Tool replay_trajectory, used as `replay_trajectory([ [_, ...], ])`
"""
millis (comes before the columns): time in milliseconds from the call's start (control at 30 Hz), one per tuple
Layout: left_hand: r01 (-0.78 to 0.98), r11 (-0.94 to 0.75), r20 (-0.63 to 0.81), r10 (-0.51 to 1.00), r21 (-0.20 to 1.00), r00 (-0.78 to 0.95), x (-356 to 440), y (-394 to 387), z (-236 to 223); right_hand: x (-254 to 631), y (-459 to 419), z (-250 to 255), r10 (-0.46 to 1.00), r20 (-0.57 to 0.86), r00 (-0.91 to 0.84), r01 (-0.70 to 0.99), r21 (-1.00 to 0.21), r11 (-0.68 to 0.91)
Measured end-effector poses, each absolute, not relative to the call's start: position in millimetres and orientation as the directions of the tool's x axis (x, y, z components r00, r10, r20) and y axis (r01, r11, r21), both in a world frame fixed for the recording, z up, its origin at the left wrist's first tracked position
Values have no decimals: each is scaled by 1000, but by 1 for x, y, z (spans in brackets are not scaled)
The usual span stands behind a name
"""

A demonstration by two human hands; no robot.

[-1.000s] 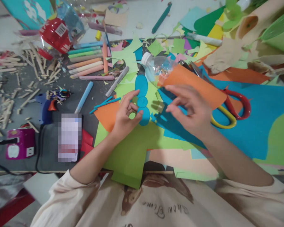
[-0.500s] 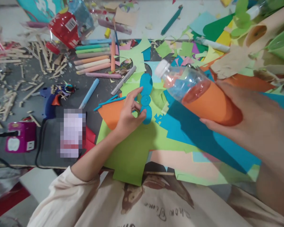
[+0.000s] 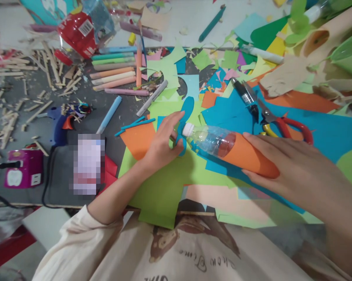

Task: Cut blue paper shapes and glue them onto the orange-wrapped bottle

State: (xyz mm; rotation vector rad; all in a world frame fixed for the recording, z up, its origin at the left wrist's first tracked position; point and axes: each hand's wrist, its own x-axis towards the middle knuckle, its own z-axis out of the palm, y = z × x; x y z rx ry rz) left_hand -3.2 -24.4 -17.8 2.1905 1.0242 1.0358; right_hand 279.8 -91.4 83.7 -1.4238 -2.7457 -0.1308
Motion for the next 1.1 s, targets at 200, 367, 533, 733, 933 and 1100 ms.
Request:
replay_trajectory([
  [200,383,-608,446,783,696,433,-2,-25,-19,280,-93,83,812,76,-579,815,23,579],
  [367,388,-620,434,770,682,468,-2,-26,-14,279,-94,84,798,81,-598,802,63,594],
  [533,382,-658,449,736,649,506,-1,-26,-8,277,-92,83,795,89,-601,800,67,597],
  [733,247,-559,445,804,791,394,-7,-25,-6,278,-91,74,855,88,-511,858,-5,514],
  [933,112,-398,330,863,911,384,-10,-20,-9,269,-96,73,908,118,-402,907,-85,413],
  [1100,66,-401,333,832,914,443,-9,-20,-7,257,-99,70,895,156,-418,890,-125,438],
])
